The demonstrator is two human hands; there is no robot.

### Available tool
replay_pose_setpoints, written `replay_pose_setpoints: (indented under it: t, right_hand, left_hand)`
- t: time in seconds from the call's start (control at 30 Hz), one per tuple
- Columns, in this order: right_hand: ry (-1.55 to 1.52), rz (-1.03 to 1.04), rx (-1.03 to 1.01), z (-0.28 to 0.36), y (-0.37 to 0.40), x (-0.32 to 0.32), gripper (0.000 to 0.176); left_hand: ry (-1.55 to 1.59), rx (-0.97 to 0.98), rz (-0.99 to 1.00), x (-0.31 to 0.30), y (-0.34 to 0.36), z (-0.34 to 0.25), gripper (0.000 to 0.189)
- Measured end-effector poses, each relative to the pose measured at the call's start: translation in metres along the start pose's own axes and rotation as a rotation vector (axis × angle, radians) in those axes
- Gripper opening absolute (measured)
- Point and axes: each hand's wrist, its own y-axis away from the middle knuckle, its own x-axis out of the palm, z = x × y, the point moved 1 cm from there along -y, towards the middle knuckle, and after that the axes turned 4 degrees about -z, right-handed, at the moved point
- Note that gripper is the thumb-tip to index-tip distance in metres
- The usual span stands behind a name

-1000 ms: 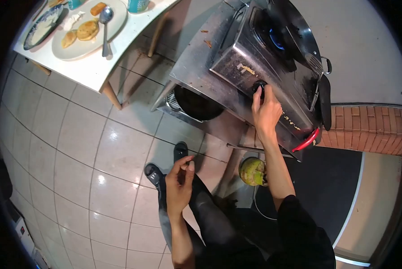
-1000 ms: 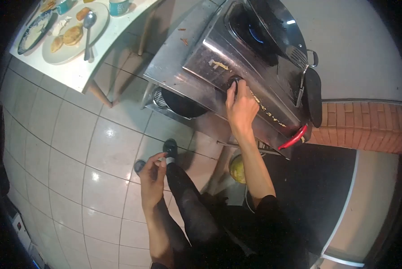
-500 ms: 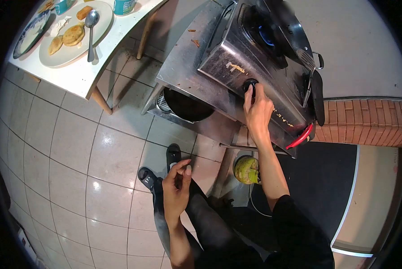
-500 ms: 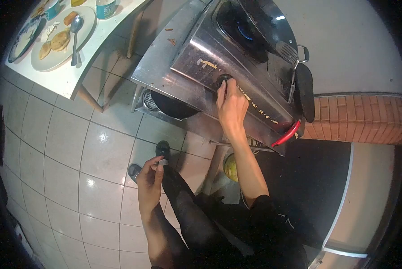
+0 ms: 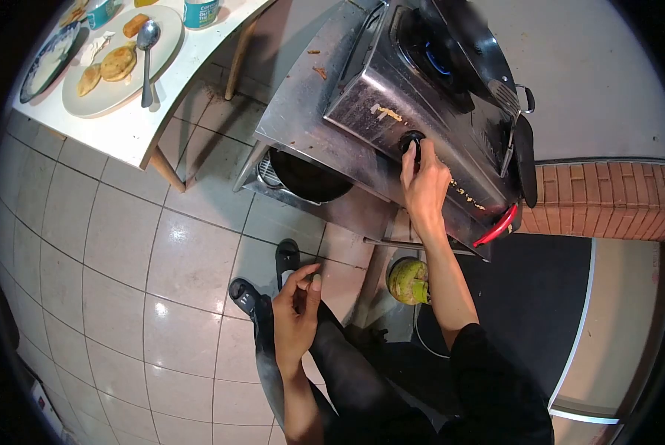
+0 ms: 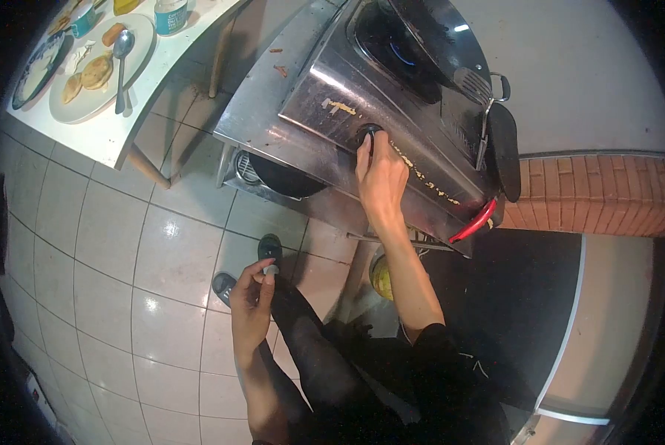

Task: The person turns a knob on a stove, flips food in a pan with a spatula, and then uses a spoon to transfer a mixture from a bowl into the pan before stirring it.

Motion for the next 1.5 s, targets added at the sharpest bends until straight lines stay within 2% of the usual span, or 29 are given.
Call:
replay_pose_setpoints:
  t: [0.3, 0.37, 0.4, 0.53, 0.6, 0.63, 0.67, 0.77, 0.83, 0.87, 0.93, 0.97, 1.0, 1.07, 1.1, 1.13, 1.2, 1.27, 1.33, 1.4, 1.47, 1.5]
  right_hand:
    - [-0.143, -0.069, 0.005, -0.001, -0.001, -0.009, 0.017]
    - [-0.172, 0.158, 0.179, 0.001, 0.003, -0.030, 0.020]
    - [-0.188, 0.136, 0.185, -0.002, 0.002, -0.042, 0.020]
    - [-0.127, -0.021, 0.322, -0.055, -0.009, -0.084, 0.029]
    - [0.028, -0.176, 0.258, -0.093, -0.018, -0.095, 0.035]
    - [0.005, -0.113, 0.365, -0.104, -0.025, -0.104, 0.045]
    - [-0.012, -0.131, 0.369, -0.122, -0.029, -0.103, 0.051]
    - [-0.006, -0.226, 0.405, -0.163, -0.030, -0.091, 0.052]
    - [0.011, -0.144, 0.397, -0.182, -0.034, -0.081, 0.055]
    - [-0.003, -0.161, 0.409, -0.185, -0.035, -0.078, 0.055]
    - [-0.028, -0.051, 0.427, -0.186, -0.042, -0.072, 0.044]
    - [0.002, -0.118, 0.421, -0.185, -0.043, -0.067, 0.036]
    - [-0.007, -0.125, 0.428, -0.191, -0.043, -0.067, 0.036]
    - [0.031, 0.004, 0.412, -0.194, -0.049, -0.075, 0.026]
    - [-0.011, 0.013, 0.447, -0.194, -0.049, -0.077, 0.018]
    - [-0.021, 0.014, 0.453, -0.193, -0.050, -0.086, 0.018]
    - [-0.006, 0.143, 0.494, -0.187, -0.050, -0.104, 0.020]
    - [0.023, 0.154, 0.514, -0.184, -0.051, -0.124, 0.022]
    - [0.099, 0.255, 0.538, -0.169, -0.059, -0.159, 0.027]
    - [0.098, 0.249, 0.480, -0.172, -0.064, -0.172, 0.028]
    - [-0.102, 0.191, 0.431, -0.175, -0.068, -0.182, 0.029]
    - [-0.157, 0.081, 0.361, -0.170, -0.074, -0.190, 0.028]
  left_hand:
    - [-0.026, 0.010, 0.004, 0.009, -0.004, -0.007, 0.023]
    - [-0.025, 0.011, 0.008, 0.012, -0.006, -0.021, 0.023]
    - [-0.041, 0.034, 0.012, 0.013, -0.008, -0.031, 0.023]
    - [-0.116, 0.051, 0.002, 0.021, -0.022, -0.086, 0.022]
    - [-0.134, 0.149, 0.019, 0.026, -0.037, -0.117, 0.022]
    - [-0.154, 0.180, 0.029, 0.031, -0.044, -0.136, 0.022]
    - [-0.165, 0.208, 0.029, 0.037, -0.051, -0.154, 0.022]
    - [-0.209, 0.263, 0.051, 0.054, -0.073, -0.198, 0.023]
    - [-0.253, 0.267, 0.085, 0.065, -0.090, -0.223, 0.023]
    - [-0.269, 0.286, 0.091, 0.071, -0.098, -0.234, 0.023]
    - [-0.274, 0.352, 0.107, 0.084, -0.116, -0.254, 0.023]
    - [-0.273, 0.346, 0.092, 0.091, -0.124, -0.263, 0.023]
    - [-0.283, 0.354, 0.094, 0.097, -0.132, -0.274, 0.023]
    - [-0.327, 0.302, 0.088, 0.108, -0.147, -0.293, 0.022]
    - [-0.313, 0.350, 0.084, 0.107, -0.162, -0.291, 0.022]
    - [-0.324, 0.351, 0.082, 0.111, -0.170, -0.294, 0.022]
    - [-0.307, 0.376, 0.077, 0.120, -0.186, -0.305, 0.022]
    - [-0.330, 0.351, 0.061, 0.131, -0.196, -0.316, 0.023]
    - [-0.443, 0.376, 0.081, 0.138, -0.209, -0.323, 0.025]
    - [-0.514, 0.416, 0.079, 0.144, -0.222, -0.332, 0.026]
    - [-0.545, 0.491, 0.073, 0.144, -0.243, -0.333, 0.026]
    - [-0.538, 0.495, 0.056, 0.145, -0.251, -0.335, 0.026]
